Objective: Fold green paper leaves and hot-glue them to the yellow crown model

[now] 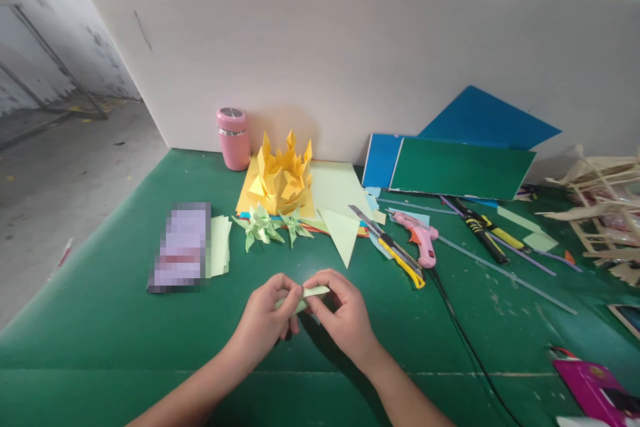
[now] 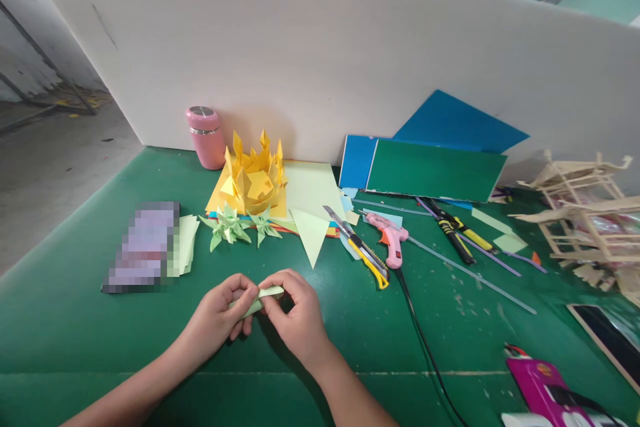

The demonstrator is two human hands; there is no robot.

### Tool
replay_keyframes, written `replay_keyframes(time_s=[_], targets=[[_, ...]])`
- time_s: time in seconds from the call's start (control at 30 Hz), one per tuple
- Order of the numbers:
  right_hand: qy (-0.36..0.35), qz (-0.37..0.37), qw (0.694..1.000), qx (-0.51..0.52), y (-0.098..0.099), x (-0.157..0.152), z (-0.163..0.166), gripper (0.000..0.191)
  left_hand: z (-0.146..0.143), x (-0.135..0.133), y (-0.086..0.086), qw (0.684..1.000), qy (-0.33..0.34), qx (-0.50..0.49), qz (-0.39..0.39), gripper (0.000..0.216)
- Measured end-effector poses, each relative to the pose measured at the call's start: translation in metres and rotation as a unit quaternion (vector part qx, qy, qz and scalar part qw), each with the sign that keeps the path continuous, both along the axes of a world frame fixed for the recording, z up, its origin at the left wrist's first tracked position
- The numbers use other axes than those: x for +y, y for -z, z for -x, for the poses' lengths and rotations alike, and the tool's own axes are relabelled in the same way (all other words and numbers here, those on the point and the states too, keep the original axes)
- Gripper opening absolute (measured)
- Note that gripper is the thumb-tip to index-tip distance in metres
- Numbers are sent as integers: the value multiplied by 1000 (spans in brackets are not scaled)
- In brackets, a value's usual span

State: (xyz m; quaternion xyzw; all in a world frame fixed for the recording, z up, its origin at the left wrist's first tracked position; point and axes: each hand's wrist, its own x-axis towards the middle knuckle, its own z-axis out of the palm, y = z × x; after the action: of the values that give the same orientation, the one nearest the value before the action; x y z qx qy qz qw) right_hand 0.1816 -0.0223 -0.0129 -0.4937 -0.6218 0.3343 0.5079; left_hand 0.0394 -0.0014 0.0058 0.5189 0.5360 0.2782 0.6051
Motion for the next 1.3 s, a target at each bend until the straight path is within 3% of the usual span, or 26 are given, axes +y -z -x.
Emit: replay_keyframes(time_s=[0.2,0.57,0.8,1.07,1.3], targets=[[6,1,1000,-14,-4,0,2,10,-2,-2,-2,1000,-15,8,-24,32],[43,20,999,-4,2,1,0,10,2,-1,-1,999,8,-46,27,34],[49,70,995,42,3,4,-3,18,0,3,2,993,-52,-98,50,42],[13,-39,997,-70,-2,4,-7,9,-1,3,-1,990,-78,-108,53,42],[39,-133,969,-206,-5,-1,-3,13,-2,1,-3,987,-103,-107,54,44]])
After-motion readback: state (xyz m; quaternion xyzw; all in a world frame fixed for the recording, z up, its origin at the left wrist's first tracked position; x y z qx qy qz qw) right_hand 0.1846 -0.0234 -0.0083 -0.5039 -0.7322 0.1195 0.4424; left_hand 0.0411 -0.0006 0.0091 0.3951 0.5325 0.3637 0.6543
